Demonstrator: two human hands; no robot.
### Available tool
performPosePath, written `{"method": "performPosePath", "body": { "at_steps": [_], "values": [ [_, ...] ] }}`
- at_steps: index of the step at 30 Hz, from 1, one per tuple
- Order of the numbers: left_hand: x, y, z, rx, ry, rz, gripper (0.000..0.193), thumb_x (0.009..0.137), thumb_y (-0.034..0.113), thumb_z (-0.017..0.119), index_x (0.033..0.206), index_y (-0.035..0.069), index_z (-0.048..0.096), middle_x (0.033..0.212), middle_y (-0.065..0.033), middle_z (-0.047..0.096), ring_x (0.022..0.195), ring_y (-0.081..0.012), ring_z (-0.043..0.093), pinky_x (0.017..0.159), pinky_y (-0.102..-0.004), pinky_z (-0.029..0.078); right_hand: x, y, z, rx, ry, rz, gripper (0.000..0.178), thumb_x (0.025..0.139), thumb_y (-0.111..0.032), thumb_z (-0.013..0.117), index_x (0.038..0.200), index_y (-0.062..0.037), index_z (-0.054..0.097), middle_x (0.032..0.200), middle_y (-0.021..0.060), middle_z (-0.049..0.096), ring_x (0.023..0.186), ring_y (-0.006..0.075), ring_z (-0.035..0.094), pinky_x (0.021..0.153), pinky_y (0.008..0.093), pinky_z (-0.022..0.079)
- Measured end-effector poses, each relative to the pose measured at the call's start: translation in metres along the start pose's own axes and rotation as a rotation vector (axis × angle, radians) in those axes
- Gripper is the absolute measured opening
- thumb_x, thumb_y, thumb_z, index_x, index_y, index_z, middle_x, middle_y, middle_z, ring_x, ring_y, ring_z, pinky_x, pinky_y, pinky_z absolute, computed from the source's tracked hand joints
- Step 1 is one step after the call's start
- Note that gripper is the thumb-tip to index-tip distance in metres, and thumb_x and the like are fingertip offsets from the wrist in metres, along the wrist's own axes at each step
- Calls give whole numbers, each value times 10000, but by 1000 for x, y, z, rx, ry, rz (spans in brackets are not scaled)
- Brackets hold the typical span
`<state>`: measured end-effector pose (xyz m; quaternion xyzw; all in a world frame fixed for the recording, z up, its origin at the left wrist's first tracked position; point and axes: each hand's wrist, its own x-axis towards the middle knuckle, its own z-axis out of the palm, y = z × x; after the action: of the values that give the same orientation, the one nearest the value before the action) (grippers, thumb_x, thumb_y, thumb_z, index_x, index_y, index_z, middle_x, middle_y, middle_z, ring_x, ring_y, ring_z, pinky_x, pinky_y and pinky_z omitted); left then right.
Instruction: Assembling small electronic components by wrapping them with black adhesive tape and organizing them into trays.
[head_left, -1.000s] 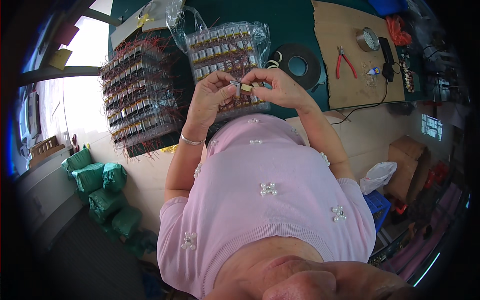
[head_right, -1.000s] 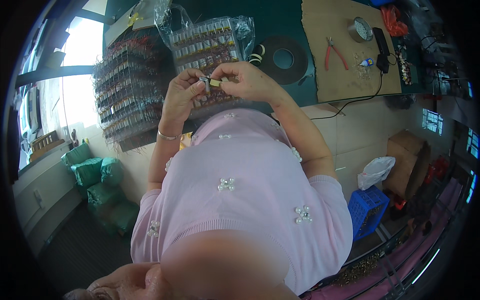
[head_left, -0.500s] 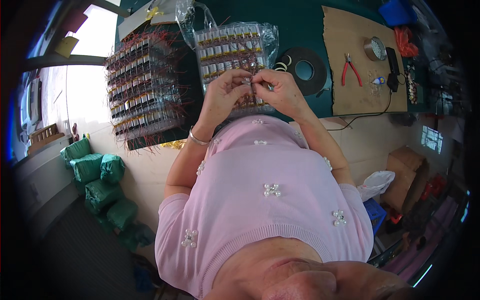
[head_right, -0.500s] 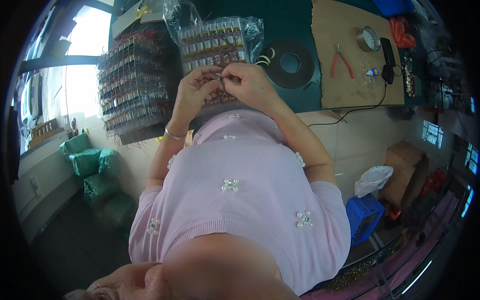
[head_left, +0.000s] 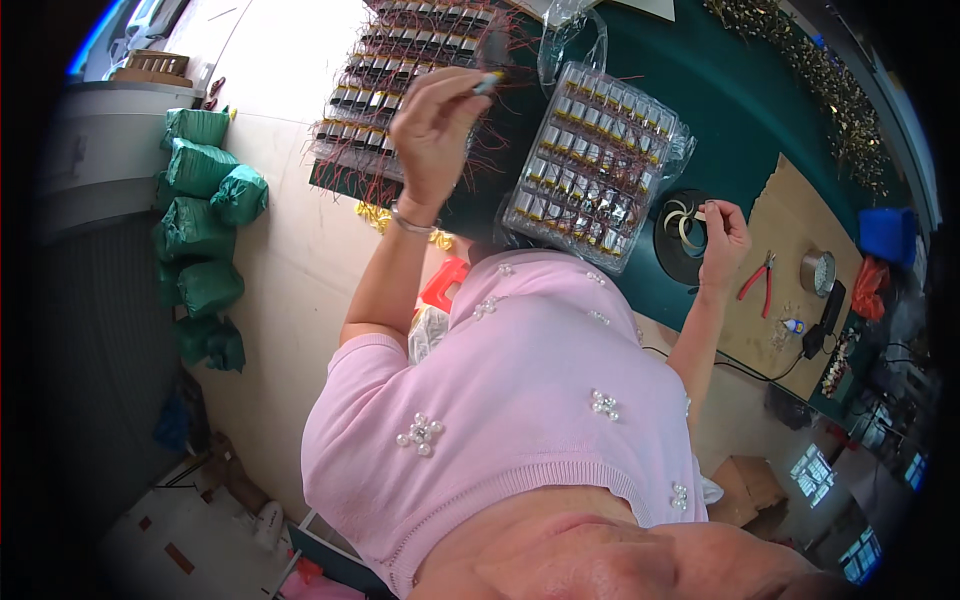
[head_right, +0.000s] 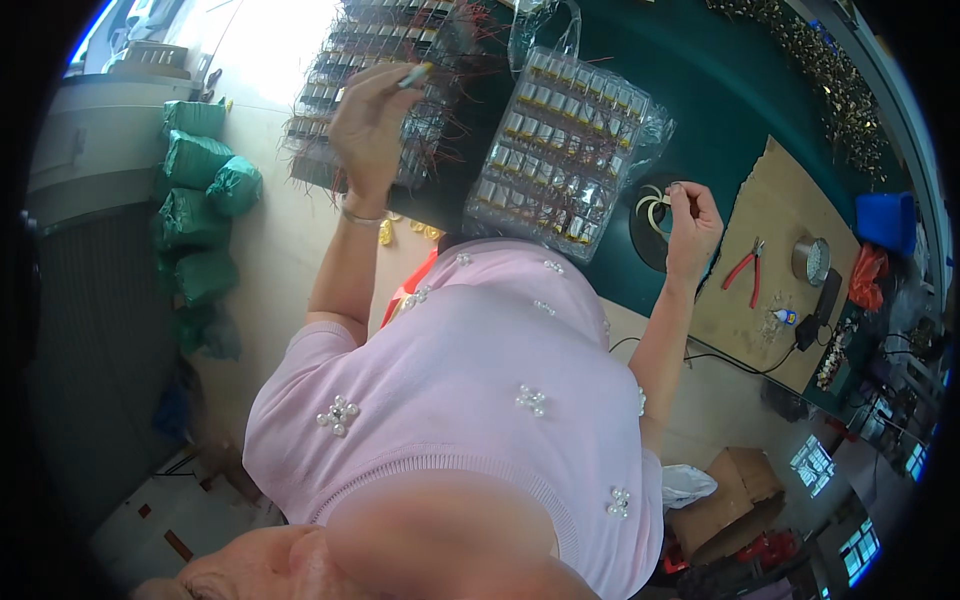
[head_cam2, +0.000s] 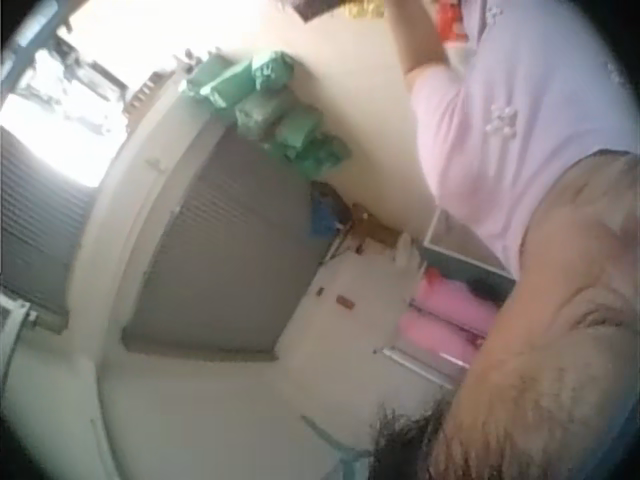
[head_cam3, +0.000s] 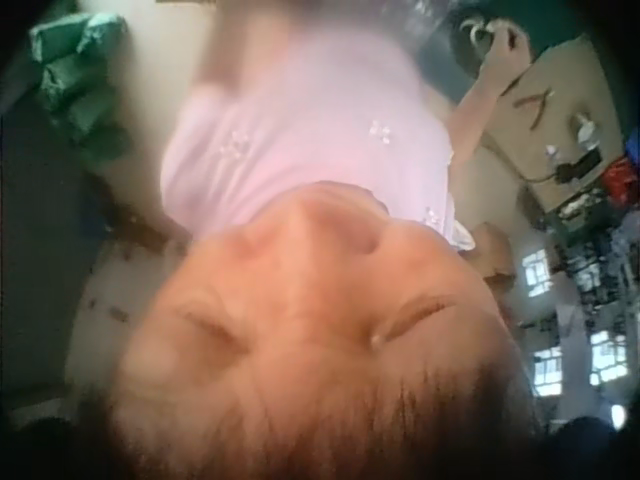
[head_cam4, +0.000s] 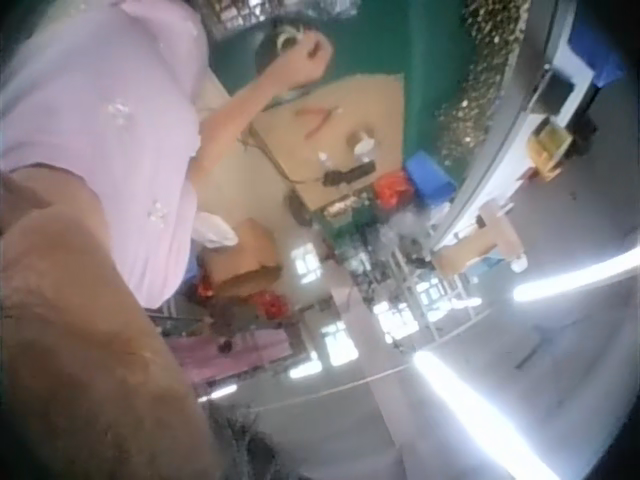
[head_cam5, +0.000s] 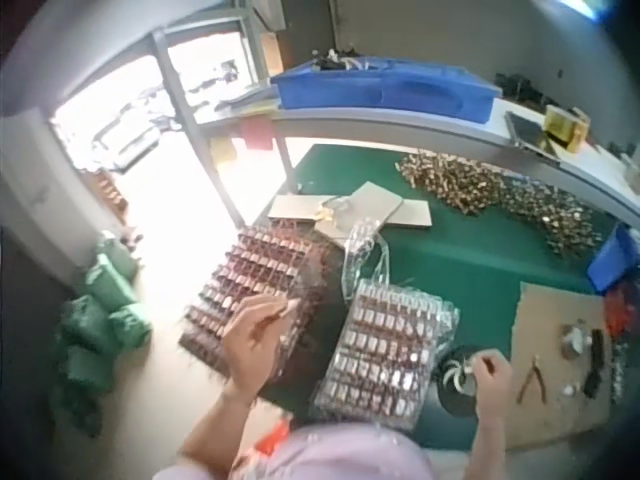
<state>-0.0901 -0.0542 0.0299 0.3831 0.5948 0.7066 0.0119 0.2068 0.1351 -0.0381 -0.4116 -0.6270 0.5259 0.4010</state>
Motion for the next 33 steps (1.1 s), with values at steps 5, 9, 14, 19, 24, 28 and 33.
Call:
{"method": "performPosePath", "body": {
  "at_steps": [5, 9, 14, 19, 24, 28, 33],
  "values": [
    [-13, -28, -83, 625, -168, 265, 189, 753, -65, 668, 931, -2, 669, 970, -101, 660, 877, -206, 647, 723, -273, 536, -9, 11, 5, 1, -75, 61, 56, 872, -56, 600, 856, -11, 630, 772, -11, 615, 728, 42, 546, 688, 182, 422],
    [-44, -46, -116, 804, -351, 153, 182, 746, -48, 657, 918, 8, 672, 982, -104, 657, 901, -250, 642, 762, -314, 535, -16, 20, 12, 24, -135, 118, 55, 873, -55, 598, 858, -13, 630, 765, -15, 610, 715, 32, 540, 668, 176, 416],
    [-40, -45, -127, 872, -407, 221, 174, 724, -81, 635, 886, -18, 650, 993, -115, 657, 939, -280, 633, 785, -340, 526, -19, 17, 19, 20, -169, 118, 56, 876, -57, 595, 865, -15, 630, 763, -19, 608, 702, 25, 532, 655, 170, 409],
    [-39, -46, -139, 939, -480, 261, 171, 735, -38, 634, 896, 11, 662, 1032, -99, 656, 1015, -280, 609, 845, -365, 495, -16, 15, 21, 10, -178, 117, 61, 879, -64, 593, 869, -17, 630, 757, -26, 605, 690, 20, 522, 642, 166, 398],
    [-50, -29, -133, 1126, -569, 247, 272, 805, 108, 626, 1072, 72, 658, 1161, -70, 620, 1197, -255, 498, 1057, -424, 293, -20, 14, 20, 11, -201, 130, 61, 879, -70, 597, 870, -20, 631, 765, -25, 605, 696, 20, 517, 645, 167, 394],
    [-69, -24, -131, 1111, -464, 127, 387, 809, 162, 643, 1189, 101, 610, 1235, -68, 583, 1244, -249, 456, 1076, -421, 221, -25, 8, 23, 39, -185, 143, 56, 875, -71, 600, 873, -25, 632, 752, -30, 599, 689, 23, 507, 651, 169, 391],
    [-60, -5, -111, 882, 589, -102, 242, 964, 202, 488, 988, -18, 586, 955, -84, 591, 846, -178, 538, 812, -320, 441, -33, 8, 20, 70, -204, 46, 50, 851, -45, 608, 865, -6, 636, 925, -4, 608, 768, 34, 531, 677, 183, 412]
  ]
}}
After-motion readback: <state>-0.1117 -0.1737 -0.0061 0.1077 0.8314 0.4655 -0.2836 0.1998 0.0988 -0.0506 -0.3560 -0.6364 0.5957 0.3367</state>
